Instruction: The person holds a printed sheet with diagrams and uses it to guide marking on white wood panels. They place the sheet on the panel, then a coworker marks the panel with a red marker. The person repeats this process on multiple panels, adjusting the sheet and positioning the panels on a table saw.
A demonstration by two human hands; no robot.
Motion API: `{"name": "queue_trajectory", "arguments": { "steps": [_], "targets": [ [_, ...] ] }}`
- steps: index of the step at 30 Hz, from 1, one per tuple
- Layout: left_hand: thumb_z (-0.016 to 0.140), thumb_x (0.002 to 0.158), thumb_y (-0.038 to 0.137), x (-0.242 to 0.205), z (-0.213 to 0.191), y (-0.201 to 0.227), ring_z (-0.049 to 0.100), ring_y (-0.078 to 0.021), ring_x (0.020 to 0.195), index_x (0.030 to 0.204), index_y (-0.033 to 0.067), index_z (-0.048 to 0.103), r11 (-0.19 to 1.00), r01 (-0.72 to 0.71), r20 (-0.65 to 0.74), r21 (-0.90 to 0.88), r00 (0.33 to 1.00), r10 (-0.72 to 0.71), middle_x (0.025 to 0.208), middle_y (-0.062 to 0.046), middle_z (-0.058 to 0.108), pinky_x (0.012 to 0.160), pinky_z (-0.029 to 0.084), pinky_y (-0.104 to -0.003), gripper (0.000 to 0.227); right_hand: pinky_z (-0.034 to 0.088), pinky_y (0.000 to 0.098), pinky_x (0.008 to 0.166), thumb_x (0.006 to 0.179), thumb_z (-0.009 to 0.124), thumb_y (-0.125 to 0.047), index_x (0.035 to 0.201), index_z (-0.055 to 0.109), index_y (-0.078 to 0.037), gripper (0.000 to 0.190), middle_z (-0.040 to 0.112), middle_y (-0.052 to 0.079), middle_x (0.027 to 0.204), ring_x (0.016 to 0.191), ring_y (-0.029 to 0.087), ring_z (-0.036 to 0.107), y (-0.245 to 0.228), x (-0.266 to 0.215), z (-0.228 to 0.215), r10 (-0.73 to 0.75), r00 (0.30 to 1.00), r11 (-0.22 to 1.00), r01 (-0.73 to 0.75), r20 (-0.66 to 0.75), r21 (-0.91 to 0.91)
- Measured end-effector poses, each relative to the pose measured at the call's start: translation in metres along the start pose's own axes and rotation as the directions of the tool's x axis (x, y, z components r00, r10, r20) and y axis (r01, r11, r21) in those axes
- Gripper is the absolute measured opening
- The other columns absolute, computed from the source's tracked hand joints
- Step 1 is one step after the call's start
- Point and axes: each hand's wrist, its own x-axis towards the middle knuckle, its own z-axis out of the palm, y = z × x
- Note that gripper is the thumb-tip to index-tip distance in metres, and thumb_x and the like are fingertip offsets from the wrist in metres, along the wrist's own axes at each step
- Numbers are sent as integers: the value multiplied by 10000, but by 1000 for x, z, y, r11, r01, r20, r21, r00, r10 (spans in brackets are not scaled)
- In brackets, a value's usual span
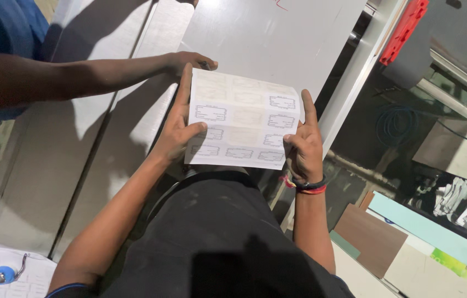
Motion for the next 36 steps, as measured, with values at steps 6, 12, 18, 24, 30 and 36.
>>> {"name": "queue_trajectory", "arguments": {
  "steps": [6, 12, 18, 24, 30, 36],
  "targets": [
    [611, 778, 99, 7, 0, -6, 432, -328, 1565, 1712, 112, -37, 998, -67, -4, -8, 998, 67, 1727, -262, 302, 1310, 337, -418, 1137, 470, 333, 880, 831, 584, 115, 1756, 88, -75, 1067, 597, 289, 1315, 1049, 253, 600, 0, 0, -14, 15, 1000, 996, -15, 2, -90],
    [616, 819, 31, 12, -4, -12, 589, -312, 1415, 1697, 133, -82, 988, -18, 2, -151, 1000, 18, 1561, -264, 524, 1209, 500, -425, 1126, 526, 273, 880, 802, 625, 27, 1718, 15, -111, 1109, 616, 246, 1439, 1164, 220, 674, 3, -5, -21, 19, 996, 999, -14, 92, -49],
    [620, 834, 40, 19, -4, -11, 722, -303, 1267, 1719, 137, -80, 1000, -7, 0, -19, 1000, 7, 1406, -264, 684, 1126, 598, -417, 1132, 547, 321, 1001, 751, 602, 21, 1710, 9, -120, 1137, 602, 259, 1456, 1227, 247, 680, 2, -5, -26, 17, 992, 999, -11, 124, -44],
    [625, 810, 55, 25, 2, -12, 641, -279, 1347, 1660, 80, -73, 1000, -8, 5, -13, 1000, 8, 1663, -231, 340, 1138, 554, -403, 1100, 481, 337, 1004, 772, 604, 23, 1714, 10, -121, 1123, 536, 263, 1540, 1262, 253, 619, 4, -7, -35, 26, 995, 999, -23, 91, -34],
    [578, 825, -4, 25, -4, -17, 385, -267, 1601, 1701, 82, 36, 986, -131, 141, 100, 983, 116, 1797, -170, 100, 1292, 411, -351, 1033, 455, 349, 1166, 895, 616, 2, 1717, 77, -93, 988, 577, 269, 1458, 1336, 267, 589, 5, -3, -39, 0, 1000, 999, -1, 8, 49],
    [565, 757, 20, 24, -3, -22, 398, -305, 1558, 1682, 68, 72, 996, 34, 114, 85, 993, -43, 1812, -139, 36, 1133, 475, -365, 1049, 432, 229, 824, 878, 620, 15, 1687, 146, -79, 942, 628, 244, 1356, 943, 125, 562, 7, 8, -44, -10, 997, 998, 5, -72, -65]
  ]
}}
